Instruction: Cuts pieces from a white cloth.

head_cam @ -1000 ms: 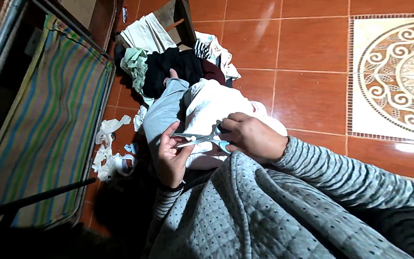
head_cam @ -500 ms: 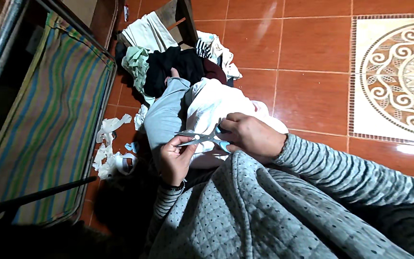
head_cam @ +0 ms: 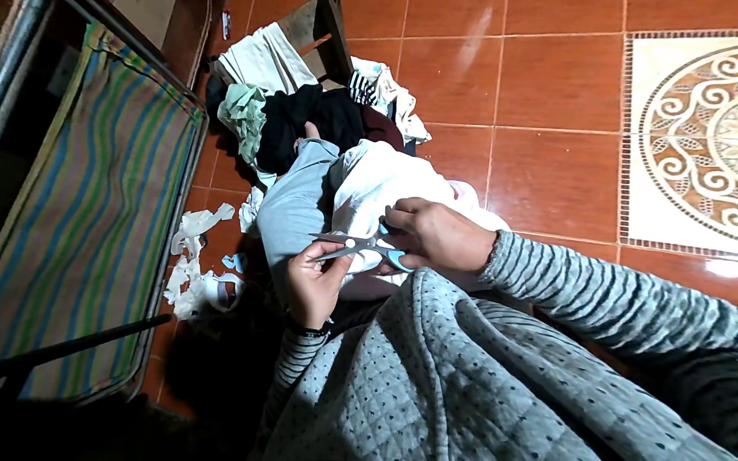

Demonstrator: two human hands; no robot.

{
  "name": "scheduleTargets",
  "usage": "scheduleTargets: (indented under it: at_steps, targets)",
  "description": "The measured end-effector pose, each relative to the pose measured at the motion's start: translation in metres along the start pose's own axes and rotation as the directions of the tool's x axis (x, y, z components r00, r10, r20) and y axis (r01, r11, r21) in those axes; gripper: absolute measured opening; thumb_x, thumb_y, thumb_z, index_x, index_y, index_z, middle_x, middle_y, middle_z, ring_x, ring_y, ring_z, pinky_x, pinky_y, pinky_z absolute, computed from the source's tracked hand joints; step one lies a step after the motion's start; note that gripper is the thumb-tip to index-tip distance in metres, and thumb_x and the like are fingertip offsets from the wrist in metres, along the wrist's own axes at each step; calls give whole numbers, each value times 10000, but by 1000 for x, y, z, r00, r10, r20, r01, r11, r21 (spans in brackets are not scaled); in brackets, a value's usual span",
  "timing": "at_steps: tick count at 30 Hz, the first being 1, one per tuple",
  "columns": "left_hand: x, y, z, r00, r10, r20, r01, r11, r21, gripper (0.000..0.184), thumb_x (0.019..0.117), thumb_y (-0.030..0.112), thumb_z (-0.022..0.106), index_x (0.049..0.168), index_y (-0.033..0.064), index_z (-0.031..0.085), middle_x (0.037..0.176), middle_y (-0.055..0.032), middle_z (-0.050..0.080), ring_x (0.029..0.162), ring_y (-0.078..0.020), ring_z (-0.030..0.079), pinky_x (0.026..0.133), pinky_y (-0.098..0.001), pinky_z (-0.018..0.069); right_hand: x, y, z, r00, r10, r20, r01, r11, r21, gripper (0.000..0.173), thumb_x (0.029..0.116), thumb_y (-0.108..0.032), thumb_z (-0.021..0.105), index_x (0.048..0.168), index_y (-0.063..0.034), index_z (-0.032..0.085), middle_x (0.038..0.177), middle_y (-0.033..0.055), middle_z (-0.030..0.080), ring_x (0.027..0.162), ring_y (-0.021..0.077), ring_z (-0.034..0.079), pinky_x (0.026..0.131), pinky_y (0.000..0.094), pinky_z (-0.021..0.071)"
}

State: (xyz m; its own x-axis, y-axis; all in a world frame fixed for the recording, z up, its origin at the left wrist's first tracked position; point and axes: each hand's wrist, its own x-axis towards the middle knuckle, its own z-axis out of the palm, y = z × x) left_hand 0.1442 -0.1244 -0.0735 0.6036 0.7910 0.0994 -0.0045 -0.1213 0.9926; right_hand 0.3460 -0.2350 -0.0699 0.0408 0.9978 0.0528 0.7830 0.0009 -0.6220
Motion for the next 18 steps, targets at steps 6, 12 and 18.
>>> scheduleTargets:
  at_steps: [6,12,18]
  targets:
    - [0,2,6,998,-57,-15,56,997,-54,119,838,-81,702,937,-14,711,855,6,757,779,-40,714,767,-241,614,5,0,-1,999,34,4,-34,991,127,432,805,-326,826,1030,20,698,904,149,642,810,292,662,713,468,568]
    - [26,-1,-36,987,-150,-52,141,978,-151,139,1019,54,496,1087,73,617,882,12,730,789,-113,721,757,-347,630,9,31,-14,951,164,-263,-72,943,326,500,813,-452,813,1020,-17,681,945,107,660,851,196,665,748,397,586]
    - [47,37,-118,952,111,-286,-201,929,-311,336,1094,94,226,1175,138,549,1042,12,730,1004,-138,712,907,-374,603,-12,89,-35,867,470,-165,-299,756,583,318,892,-251,764,1084,-27,648,907,76,684,777,145,656,716,367,566]
